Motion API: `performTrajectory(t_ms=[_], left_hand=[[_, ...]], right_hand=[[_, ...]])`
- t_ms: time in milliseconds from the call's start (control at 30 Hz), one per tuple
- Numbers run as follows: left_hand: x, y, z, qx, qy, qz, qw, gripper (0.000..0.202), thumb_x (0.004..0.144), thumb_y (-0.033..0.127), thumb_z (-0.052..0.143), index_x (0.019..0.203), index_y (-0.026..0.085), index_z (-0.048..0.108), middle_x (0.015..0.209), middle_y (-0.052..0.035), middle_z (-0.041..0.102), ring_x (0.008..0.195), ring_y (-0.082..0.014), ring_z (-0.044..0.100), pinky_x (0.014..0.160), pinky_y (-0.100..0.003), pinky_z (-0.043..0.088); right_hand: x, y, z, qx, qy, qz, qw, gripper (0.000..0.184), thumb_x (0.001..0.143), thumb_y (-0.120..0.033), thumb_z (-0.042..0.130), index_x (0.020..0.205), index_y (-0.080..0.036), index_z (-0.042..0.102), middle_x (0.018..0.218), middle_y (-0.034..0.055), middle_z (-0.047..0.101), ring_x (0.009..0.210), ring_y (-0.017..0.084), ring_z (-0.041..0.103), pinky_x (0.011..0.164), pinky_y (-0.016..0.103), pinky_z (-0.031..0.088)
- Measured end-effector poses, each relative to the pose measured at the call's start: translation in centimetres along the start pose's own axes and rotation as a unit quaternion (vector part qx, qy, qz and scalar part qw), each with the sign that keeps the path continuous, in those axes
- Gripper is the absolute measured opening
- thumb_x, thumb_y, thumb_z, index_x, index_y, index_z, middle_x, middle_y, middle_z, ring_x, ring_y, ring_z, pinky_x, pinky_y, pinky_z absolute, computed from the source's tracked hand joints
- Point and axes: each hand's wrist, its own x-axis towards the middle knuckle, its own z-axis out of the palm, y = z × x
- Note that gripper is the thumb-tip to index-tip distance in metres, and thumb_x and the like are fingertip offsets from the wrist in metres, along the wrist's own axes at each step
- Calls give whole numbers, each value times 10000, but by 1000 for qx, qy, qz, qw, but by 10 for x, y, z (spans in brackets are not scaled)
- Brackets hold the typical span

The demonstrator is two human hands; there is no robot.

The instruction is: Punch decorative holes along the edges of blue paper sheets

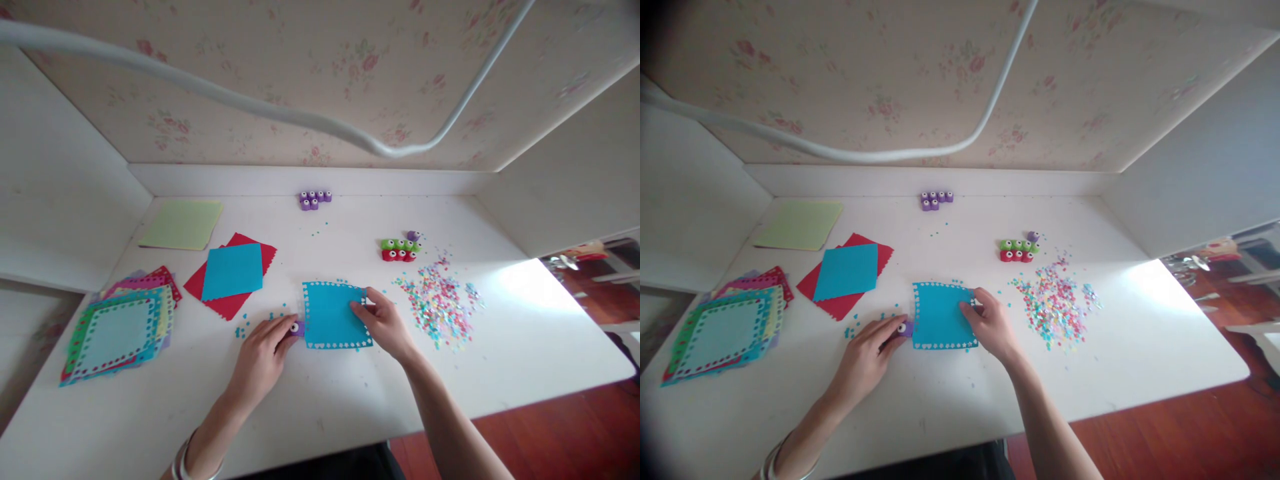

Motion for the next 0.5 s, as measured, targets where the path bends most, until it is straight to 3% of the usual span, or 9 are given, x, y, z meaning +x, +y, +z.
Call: performTrajectory(t_ms=[333,500], left_hand=[[1,3,-3,1,-13,6,1000,329,934,249,591,1263,250,604,1174,-30,704,1047,-205,653,914,-348,545],[4,5,-7,2,-31,11,999,349,918,326,617,1258,248,602,1157,-35,706,1026,-213,656,901,-364,549]], right_hand=[[-1,-3,1,-20,29,-37,999,248,880,-447,605,863,-200,590,659,-24,494,505,104,452,404,209,335],[-1,1,10,-33,37,-42,998,235,903,-426,580,978,-209,630,737,7,575,566,131,537,432,220,413]])
